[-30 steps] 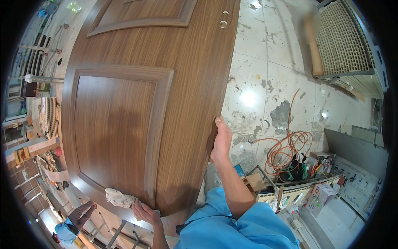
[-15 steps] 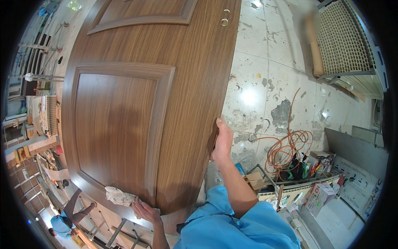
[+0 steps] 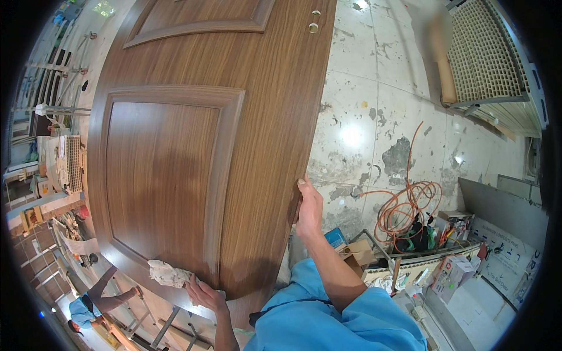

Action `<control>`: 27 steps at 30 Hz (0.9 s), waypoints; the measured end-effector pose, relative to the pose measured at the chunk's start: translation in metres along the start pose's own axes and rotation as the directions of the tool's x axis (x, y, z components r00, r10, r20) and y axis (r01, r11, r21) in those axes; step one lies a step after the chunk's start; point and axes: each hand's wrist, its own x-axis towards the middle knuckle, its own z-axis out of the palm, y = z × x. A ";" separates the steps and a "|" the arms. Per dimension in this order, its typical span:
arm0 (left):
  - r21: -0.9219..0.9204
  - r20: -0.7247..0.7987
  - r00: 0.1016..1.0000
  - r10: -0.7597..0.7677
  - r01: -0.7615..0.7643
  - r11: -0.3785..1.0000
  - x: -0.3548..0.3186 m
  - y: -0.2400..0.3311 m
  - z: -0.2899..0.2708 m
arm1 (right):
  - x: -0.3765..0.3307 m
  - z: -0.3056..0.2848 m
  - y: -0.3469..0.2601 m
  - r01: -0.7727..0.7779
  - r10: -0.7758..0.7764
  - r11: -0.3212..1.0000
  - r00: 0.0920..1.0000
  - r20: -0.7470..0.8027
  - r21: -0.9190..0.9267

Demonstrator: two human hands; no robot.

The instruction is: The person wipes a wooden door with a cloth, occasionally pouring water from a bottle onto the cloth to continue cleaning. The person moves around the door to wipe different sections and edges.

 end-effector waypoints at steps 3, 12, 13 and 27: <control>-0.005 -0.003 1.000 -0.005 0.005 1.000 -0.001 -0.002 0.001 | 0.009 0.003 -0.010 0.025 -0.025 0.999 1.000 0.001 0.029; 0.015 0.010 1.000 -0.007 0.006 1.000 -0.002 -0.004 0.000 | 0.021 0.011 -0.018 0.043 -0.041 0.998 0.998 -0.045 0.035; 0.015 0.004 1.000 -0.005 0.005 1.000 -0.001 -0.004 0.000 | 0.018 0.012 -0.016 0.056 -0.054 0.998 0.993 -0.103 0.014; -0.022 -0.010 0.999 0.038 -0.038 0.999 -0.002 -0.007 0.000 | 0.068 0.020 -0.053 0.053 -0.057 0.996 0.997 0.043 0.073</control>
